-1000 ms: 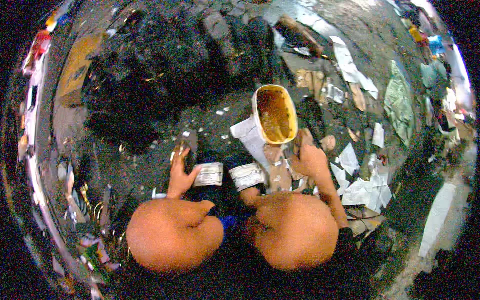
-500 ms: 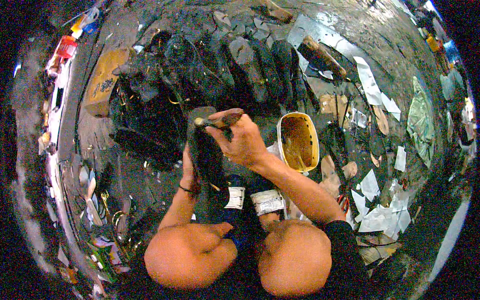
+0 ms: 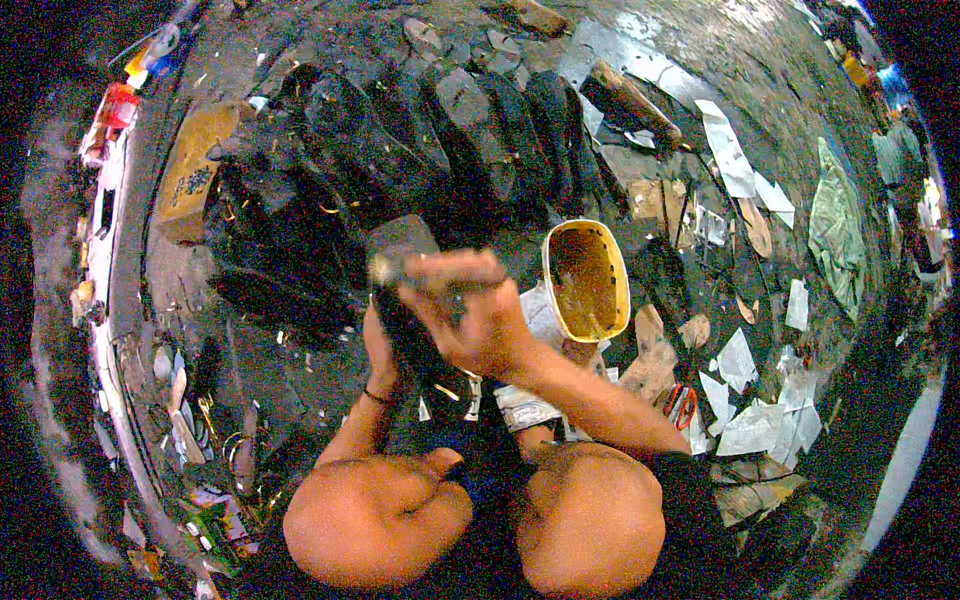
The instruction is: The person sits on the floor and repeatedly applies a yellowish adhesive from a container onto the soles of black sandals using a brush. They handle the sandals one at a time, coating the bottom surfaces and placing them back into a pile.
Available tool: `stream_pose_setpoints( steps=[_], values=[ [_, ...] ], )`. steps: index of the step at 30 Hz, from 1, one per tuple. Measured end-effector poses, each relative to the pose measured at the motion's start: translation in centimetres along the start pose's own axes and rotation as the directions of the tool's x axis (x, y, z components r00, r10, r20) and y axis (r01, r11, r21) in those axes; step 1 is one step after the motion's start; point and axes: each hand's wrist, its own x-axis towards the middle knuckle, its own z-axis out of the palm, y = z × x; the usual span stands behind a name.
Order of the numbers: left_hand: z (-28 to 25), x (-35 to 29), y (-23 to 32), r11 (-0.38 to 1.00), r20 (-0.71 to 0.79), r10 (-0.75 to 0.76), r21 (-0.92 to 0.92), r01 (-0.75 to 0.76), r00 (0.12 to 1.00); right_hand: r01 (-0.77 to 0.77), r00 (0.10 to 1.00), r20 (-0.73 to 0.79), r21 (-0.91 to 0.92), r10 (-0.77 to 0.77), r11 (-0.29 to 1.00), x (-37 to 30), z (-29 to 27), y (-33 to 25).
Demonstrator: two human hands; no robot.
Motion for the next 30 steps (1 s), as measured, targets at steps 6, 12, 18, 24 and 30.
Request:
stream_pose_setpoints(
  steps=[6,12,18,24,30],
  values=[
    [-0.5,1.4,0.3,0.984,0.037,0.119,-0.135,-0.113,0.992,-0.506,0.842,0.156,0.562,0.517,0.654,-1.5,1.9,0.9],
    [-3.7,-5.2,0.1,0.835,0.287,-0.439,-0.221,0.505,0.851,-0.568,0.627,0.166,0.766,0.761,0.301,2.2,-2.9,2.1],
    [-2.8,-0.8,1.7,0.916,0.270,-0.261,-0.233,0.326,0.927,-0.575,0.782,0.159,0.558,0.603,0.598,0.3,0.9,3.1],
    [1.4,2.0,6.0,0.883,0.163,-0.221,-0.386,0.268,0.962,-0.291,0.951,0.088,-0.081,0.298,0.953,0.5,0.2,4.1],
    [2.3,3.0,3.5,0.748,0.354,-0.410,-0.398,0.532,0.841,-0.102,0.926,0.377,0.261,-0.004,0.960,-0.2,2.1,-2.2]
  ],
)
